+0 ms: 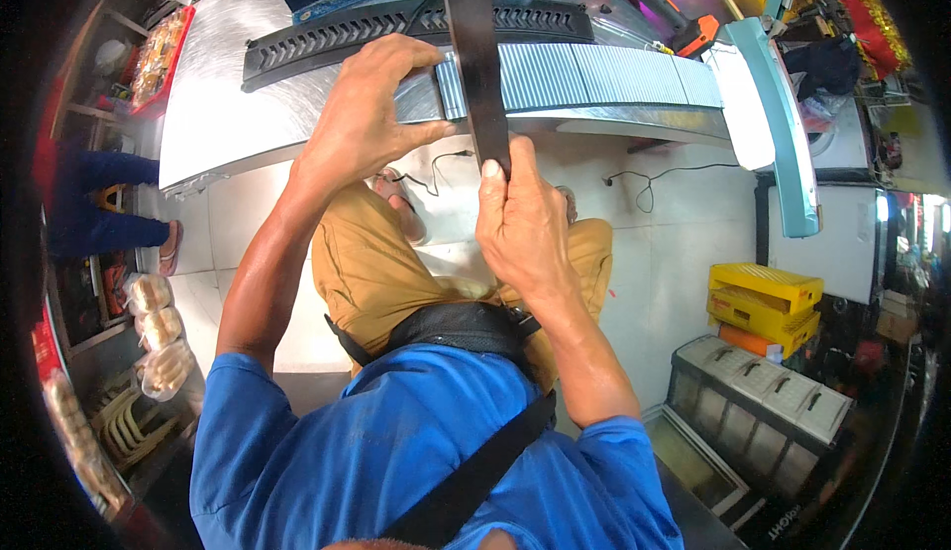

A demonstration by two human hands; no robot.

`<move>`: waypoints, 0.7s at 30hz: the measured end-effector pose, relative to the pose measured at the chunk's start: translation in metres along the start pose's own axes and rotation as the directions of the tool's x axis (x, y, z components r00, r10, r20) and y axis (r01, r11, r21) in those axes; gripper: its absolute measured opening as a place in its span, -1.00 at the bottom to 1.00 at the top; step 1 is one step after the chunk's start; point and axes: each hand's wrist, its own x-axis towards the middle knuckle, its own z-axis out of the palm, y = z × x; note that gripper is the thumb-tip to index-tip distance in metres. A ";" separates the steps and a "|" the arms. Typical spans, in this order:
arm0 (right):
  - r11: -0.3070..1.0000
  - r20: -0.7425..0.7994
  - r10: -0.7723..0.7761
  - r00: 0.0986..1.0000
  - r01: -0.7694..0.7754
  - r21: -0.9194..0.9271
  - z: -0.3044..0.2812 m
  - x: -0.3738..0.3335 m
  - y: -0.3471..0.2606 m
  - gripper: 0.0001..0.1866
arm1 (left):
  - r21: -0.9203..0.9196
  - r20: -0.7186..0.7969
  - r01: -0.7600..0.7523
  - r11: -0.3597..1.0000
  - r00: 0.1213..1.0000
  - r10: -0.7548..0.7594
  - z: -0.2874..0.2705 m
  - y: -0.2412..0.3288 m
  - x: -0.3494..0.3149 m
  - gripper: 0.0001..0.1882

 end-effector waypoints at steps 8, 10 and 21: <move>0.999 -0.020 0.040 0.999 -0.040 0.003 0.010 0.014 -0.011 -0.80 | -0.065 0.011 0.071 0.995 0.997 -0.071 -0.001 -0.005 0.002 -0.31; 0.999 -0.023 0.035 0.999 -0.036 -0.015 0.011 0.015 -0.012 -0.79 | -0.060 0.004 0.060 0.996 0.998 -0.060 -0.002 -0.004 0.001 -0.30; 0.995 0.005 0.097 0.995 -0.097 0.012 0.015 0.017 -0.014 -0.74 | -0.062 -0.017 0.031 0.998 0.999 -0.032 -0.001 -0.008 0.000 -0.30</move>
